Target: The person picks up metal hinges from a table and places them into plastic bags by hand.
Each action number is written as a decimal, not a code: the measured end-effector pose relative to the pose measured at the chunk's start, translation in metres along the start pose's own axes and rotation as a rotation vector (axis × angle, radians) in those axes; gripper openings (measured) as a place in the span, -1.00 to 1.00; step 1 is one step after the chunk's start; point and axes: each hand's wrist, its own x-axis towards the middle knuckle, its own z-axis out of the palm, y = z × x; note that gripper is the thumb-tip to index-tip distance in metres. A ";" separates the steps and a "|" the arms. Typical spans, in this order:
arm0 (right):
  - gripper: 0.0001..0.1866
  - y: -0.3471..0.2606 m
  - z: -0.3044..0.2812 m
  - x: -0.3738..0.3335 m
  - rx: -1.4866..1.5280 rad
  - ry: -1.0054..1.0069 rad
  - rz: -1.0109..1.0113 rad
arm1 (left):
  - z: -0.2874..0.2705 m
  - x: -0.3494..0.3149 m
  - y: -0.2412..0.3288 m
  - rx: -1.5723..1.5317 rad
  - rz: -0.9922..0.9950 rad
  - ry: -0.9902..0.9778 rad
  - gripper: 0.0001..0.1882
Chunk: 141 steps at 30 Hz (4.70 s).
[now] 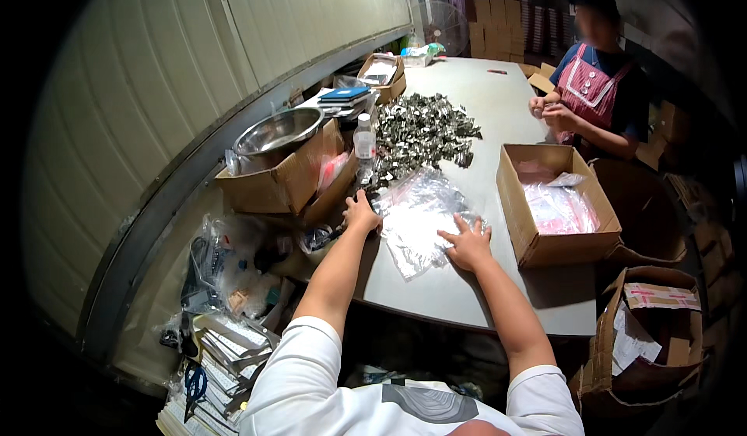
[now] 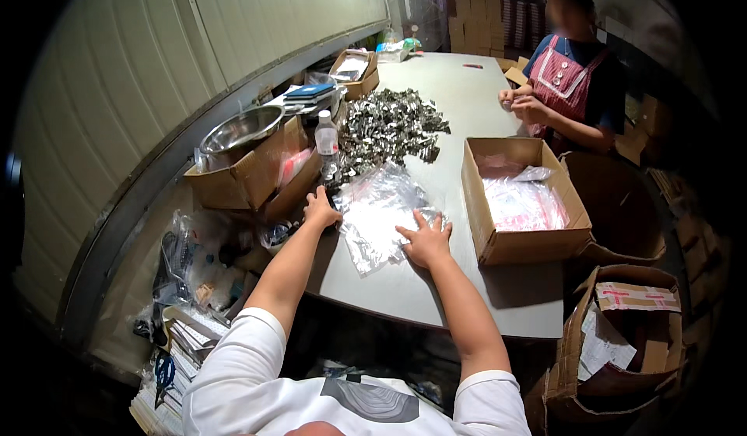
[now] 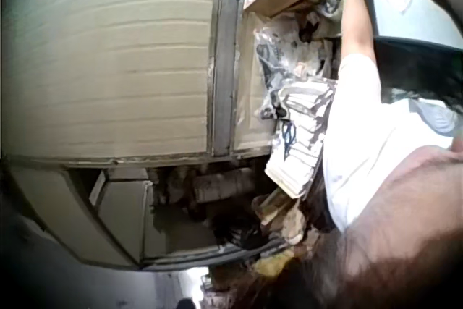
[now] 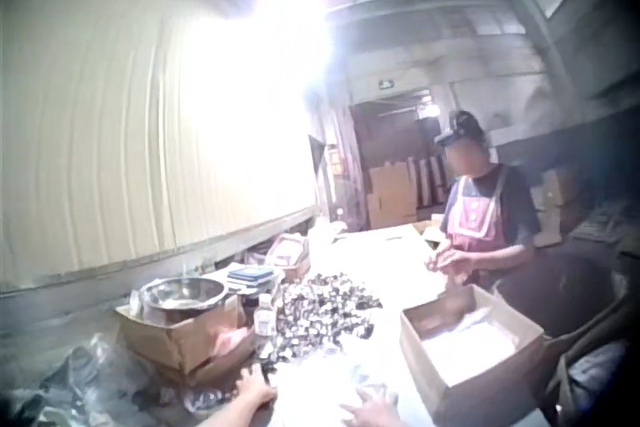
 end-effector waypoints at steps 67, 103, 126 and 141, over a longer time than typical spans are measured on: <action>-0.87 -0.008 -0.044 -0.007 0.703 0.545 0.008 | 0.046 -0.079 0.061 -1.018 0.641 -0.608 -0.75; -0.72 0.036 -0.041 0.047 1.058 0.374 0.130 | 0.011 -0.045 0.054 -1.024 1.002 -1.156 -0.73; -0.81 -0.031 -0.178 -0.029 0.089 0.023 -0.323 | 0.016 -0.074 0.081 -1.078 0.579 -1.121 -0.57; -0.88 -0.017 -0.172 -0.020 -0.242 0.176 -0.332 | -0.019 -0.076 0.130 -1.155 0.749 -1.312 -0.54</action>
